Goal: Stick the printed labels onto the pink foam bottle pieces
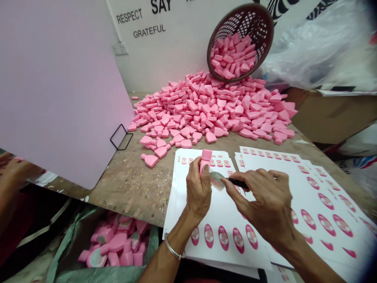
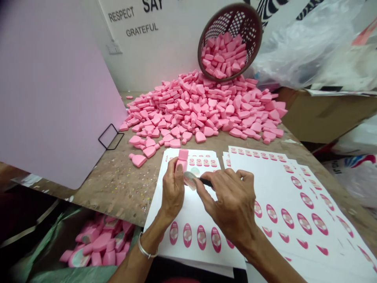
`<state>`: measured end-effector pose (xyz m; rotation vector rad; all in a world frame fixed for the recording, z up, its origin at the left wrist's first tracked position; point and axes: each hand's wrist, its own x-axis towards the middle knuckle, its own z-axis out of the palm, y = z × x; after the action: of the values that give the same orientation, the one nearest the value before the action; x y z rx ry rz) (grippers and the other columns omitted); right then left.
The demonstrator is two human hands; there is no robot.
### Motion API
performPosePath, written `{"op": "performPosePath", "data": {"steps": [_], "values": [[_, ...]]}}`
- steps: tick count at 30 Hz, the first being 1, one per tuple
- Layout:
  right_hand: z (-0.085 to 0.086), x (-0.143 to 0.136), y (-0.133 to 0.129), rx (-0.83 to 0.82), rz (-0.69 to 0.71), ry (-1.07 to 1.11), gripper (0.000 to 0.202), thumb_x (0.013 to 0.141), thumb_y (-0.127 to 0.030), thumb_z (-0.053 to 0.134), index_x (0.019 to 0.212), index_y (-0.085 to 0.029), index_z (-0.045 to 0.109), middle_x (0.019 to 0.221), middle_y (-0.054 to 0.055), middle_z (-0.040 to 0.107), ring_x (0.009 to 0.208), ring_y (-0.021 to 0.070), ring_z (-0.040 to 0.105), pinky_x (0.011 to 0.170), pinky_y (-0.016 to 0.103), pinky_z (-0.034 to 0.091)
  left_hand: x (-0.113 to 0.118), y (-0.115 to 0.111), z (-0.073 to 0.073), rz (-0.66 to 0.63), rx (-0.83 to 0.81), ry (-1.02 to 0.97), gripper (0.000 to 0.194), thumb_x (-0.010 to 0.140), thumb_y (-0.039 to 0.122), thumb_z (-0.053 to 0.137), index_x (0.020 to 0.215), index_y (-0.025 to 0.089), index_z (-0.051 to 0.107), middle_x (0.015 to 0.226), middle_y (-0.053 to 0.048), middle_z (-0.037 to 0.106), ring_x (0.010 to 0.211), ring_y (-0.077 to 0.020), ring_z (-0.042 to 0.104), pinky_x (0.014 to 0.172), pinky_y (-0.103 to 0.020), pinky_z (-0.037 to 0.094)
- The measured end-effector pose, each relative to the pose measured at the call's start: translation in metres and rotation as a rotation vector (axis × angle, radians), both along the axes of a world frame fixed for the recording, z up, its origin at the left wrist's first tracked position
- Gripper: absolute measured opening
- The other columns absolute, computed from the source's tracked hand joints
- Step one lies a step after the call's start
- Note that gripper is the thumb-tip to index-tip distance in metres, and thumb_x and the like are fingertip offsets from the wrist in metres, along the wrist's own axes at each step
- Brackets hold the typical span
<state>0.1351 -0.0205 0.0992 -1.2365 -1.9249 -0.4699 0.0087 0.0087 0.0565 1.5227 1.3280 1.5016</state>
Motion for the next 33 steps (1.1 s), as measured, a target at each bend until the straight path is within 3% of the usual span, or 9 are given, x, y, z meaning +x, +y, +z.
{"op": "performPosePath", "data": {"steps": [3,6,8,12,17,23,26,29,33], "values": [[0.005,0.001,-0.003,0.015,-0.018,-0.007,0.012,0.079,-0.026,0.07,0.077,-0.019,0.061,0.062,-0.001,0.066,0.057,0.0155,0.057,0.071,0.036,0.032,-0.006,0.008,-0.002,0.055,-0.039,-0.087,0.038,0.095,0.046,0.034,0.113,0.017,0.052,0.093,-0.007,0.057,0.088,-0.0194,0.056,0.085,-0.036,0.049],[0.011,0.01,-0.005,-0.011,-0.062,0.059,0.013,0.08,-0.03,0.069,0.08,-0.019,0.062,0.063,0.0,0.065,0.059,0.016,0.056,0.072,0.037,0.034,-0.018,0.016,-0.006,0.031,-0.271,-0.41,0.047,0.09,0.057,0.036,0.104,0.016,0.055,0.078,-0.004,0.053,0.07,-0.0177,0.058,0.057,-0.029,0.054],[0.013,0.016,-0.003,-0.105,-0.02,0.108,0.015,0.081,-0.035,0.066,0.081,-0.02,0.062,0.066,0.001,0.065,0.06,0.0159,0.056,0.07,0.036,0.036,-0.024,0.016,-0.008,-0.11,-0.391,-0.598,0.053,0.087,0.061,0.038,0.096,0.013,0.057,0.072,-0.004,0.053,0.062,-0.0173,0.058,0.045,-0.027,0.053],[0.011,0.019,0.004,-0.285,0.127,0.125,0.015,0.085,-0.036,0.062,0.09,-0.023,0.066,0.075,0.001,0.069,0.067,0.0167,0.061,0.069,0.034,0.038,-0.021,0.003,-0.005,-0.442,-0.531,-0.804,0.057,0.086,0.061,0.041,0.092,0.01,0.063,0.072,-0.007,0.061,0.059,-0.018,0.06,0.045,-0.031,0.055],[0.007,0.012,0.009,-0.372,0.171,0.139,0.018,0.086,-0.037,0.059,0.092,-0.024,0.07,0.078,0.002,0.071,0.07,0.0173,0.063,0.069,0.035,0.039,-0.013,-0.008,-0.002,-0.546,-0.602,-0.886,0.058,0.087,0.061,0.039,0.098,0.011,0.066,0.069,-0.007,0.063,0.057,-0.0177,0.061,0.046,-0.033,0.056],[0.012,0.011,0.011,-0.37,0.157,0.11,0.018,0.086,-0.035,0.057,0.085,-0.024,0.071,0.075,0.001,0.072,0.066,0.0172,0.063,0.069,0.036,0.038,-0.021,-0.009,-0.002,-0.554,-0.582,-0.898,0.055,0.085,0.06,0.045,0.1,0.011,0.066,0.082,-0.009,0.065,0.065,-0.0183,0.063,0.056,-0.037,0.058],[0.013,0.016,0.011,-0.345,0.128,0.052,0.02,0.086,-0.036,0.056,0.083,-0.023,0.07,0.079,0.002,0.073,0.069,0.0187,0.065,0.071,0.037,0.038,-0.032,-0.011,0.003,-0.476,-0.512,-0.824,0.039,0.078,0.044,0.066,0.103,0.014,0.063,0.092,-0.007,0.063,0.072,-0.0153,0.06,0.062,-0.034,0.059],[0.013,0.02,0.013,-0.328,0.107,-0.011,0.019,0.086,-0.035,0.057,0.083,-0.022,0.07,0.078,0.002,0.073,0.068,0.0185,0.065,0.07,0.037,0.036,-0.042,-0.014,0.009,-0.364,-0.439,-0.688,0.035,0.069,0.029,0.076,0.096,0.014,0.061,0.088,-0.005,0.061,0.069,-0.0118,0.055,0.061,-0.028,0.058],[0.009,0.02,0.015,-0.336,0.106,0.035,0.019,0.085,-0.036,0.057,0.083,-0.022,0.069,0.076,0.002,0.072,0.069,0.0189,0.064,0.07,0.037,0.038,-0.043,-0.017,0.009,-0.335,-0.448,-0.677,0.033,0.076,0.041,0.069,0.093,0.013,0.06,0.083,-0.005,0.06,0.066,-0.0118,0.055,0.058,-0.028,0.058]]}}
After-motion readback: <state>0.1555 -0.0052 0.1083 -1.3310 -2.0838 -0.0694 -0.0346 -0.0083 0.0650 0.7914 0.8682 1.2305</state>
